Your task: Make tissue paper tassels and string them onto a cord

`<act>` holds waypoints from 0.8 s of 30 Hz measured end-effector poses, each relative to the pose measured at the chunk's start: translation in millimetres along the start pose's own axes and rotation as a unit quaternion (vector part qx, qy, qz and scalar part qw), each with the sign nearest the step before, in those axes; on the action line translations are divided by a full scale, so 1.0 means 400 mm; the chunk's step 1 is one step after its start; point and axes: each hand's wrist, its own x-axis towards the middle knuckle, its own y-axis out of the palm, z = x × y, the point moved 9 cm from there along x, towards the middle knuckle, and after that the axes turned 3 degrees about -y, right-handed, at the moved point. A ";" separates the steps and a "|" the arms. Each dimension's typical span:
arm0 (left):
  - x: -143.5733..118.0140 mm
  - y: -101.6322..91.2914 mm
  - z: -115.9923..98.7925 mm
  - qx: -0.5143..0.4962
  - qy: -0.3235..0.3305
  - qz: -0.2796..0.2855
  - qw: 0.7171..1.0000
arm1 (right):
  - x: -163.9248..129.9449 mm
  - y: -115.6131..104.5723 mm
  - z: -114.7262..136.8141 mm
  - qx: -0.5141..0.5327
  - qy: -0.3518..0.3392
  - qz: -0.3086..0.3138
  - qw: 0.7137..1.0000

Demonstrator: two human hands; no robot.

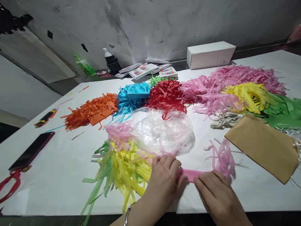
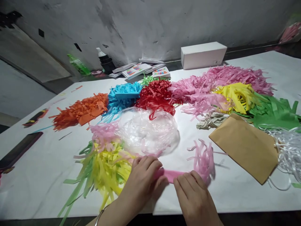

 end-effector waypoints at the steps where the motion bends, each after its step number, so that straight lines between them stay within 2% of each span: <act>1: -0.005 -0.010 -0.010 -0.018 0.024 -0.015 0.999 | 0.002 -0.005 -0.005 0.005 0.012 -0.008 1.000; 4: -0.025 -0.024 -0.038 -0.049 0.099 -0.053 0.992 | 0.014 -0.016 -0.015 0.033 0.053 -0.022 0.998; 6: -0.035 -0.021 -0.042 -0.061 0.115 -0.066 0.989 | 0.026 -0.014 -0.007 0.032 0.058 -0.023 0.998; 9: -0.038 -0.008 -0.038 -0.069 0.115 -0.055 0.989 | 0.035 0.002 0.007 0.013 0.045 -0.009 0.999; 12: -0.038 0.002 -0.023 -0.066 0.105 -0.029 0.992 | 0.022 0.006 0.001 0.011 0.034 0.005 0.999; 16: -0.041 0.006 0.001 -0.063 0.077 -0.015 0.995 | -0.011 -0.030 -0.046 0.007 0.055 -0.010 0.998; 19: -0.040 0.013 0.000 -0.047 0.059 0.001 0.997 | -0.019 -0.042 -0.064 -0.032 0.056 0.004 0.998; 24: -0.020 0.028 -0.007 0.014 0.009 0.051 0.999 | -0.011 -0.035 -0.086 -0.105 0.126 0.016 0.986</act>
